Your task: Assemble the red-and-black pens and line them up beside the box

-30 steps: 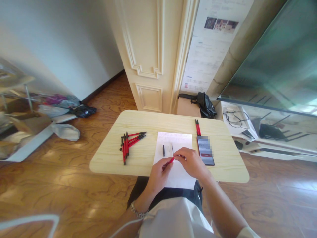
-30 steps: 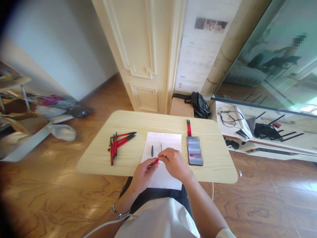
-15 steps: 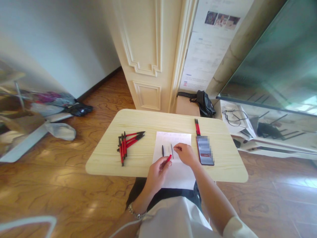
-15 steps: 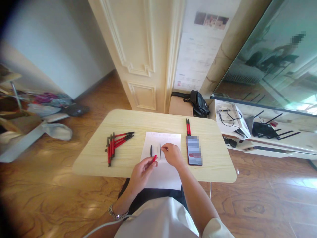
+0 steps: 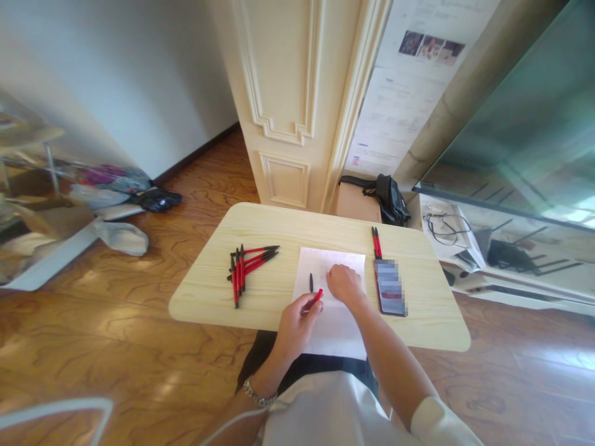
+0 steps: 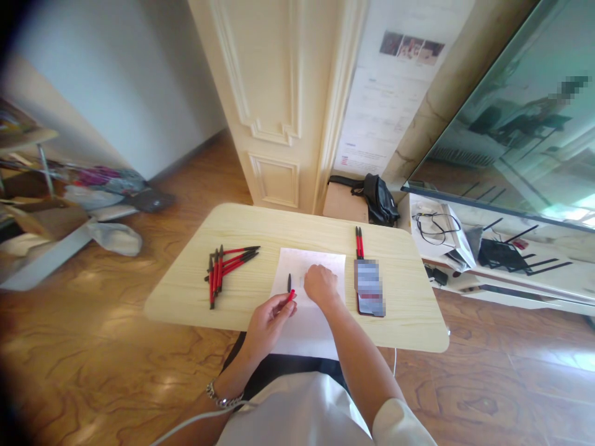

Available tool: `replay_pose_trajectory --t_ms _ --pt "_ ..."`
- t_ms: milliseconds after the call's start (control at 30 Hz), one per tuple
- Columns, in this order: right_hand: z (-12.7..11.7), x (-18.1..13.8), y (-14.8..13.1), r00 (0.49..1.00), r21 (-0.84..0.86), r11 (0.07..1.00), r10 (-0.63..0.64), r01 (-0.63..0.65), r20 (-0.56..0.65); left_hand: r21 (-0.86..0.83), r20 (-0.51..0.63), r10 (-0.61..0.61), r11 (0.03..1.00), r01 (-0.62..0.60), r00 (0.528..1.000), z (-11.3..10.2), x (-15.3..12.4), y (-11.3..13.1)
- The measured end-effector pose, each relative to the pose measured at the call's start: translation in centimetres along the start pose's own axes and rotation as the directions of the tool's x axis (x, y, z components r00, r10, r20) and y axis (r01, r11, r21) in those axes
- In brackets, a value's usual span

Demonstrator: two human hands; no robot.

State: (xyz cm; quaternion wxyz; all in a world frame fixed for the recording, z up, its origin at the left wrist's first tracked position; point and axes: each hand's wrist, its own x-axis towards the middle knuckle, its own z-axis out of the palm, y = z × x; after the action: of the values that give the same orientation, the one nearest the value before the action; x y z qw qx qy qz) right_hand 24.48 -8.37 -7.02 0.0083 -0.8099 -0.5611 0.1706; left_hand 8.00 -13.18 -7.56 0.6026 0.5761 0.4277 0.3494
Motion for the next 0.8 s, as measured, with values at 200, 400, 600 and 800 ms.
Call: replay_pose_trajectory --t_ms 200,400,600,800 --pt "-0.1 -0.6 1.1 0.997 0.284 0.957 -0.040 0.058 -0.069 -0.015 -0.003 0.002 1.000 -0.002 1.000 0.0 -0.3 0.0" --pt "-2.0 -2.4 2.5 0.970 0.884 0.403 -0.060 0.239 -0.235 0.037 0.016 0.025 0.999 -0.026 1.000 0.5 -0.5 0.3" --pt "-4.3 -4.7 2.3 0.939 0.939 0.074 0.041 0.337 -0.341 0.090 0.045 0.056 0.994 -0.060 0.997 1.6 -0.7 0.9" --pt "-3.9 -5.2 2.2 0.942 0.941 0.068 0.043 0.331 -0.334 0.096 0.047 0.049 0.994 -0.054 0.998 2.0 -0.9 1.2"
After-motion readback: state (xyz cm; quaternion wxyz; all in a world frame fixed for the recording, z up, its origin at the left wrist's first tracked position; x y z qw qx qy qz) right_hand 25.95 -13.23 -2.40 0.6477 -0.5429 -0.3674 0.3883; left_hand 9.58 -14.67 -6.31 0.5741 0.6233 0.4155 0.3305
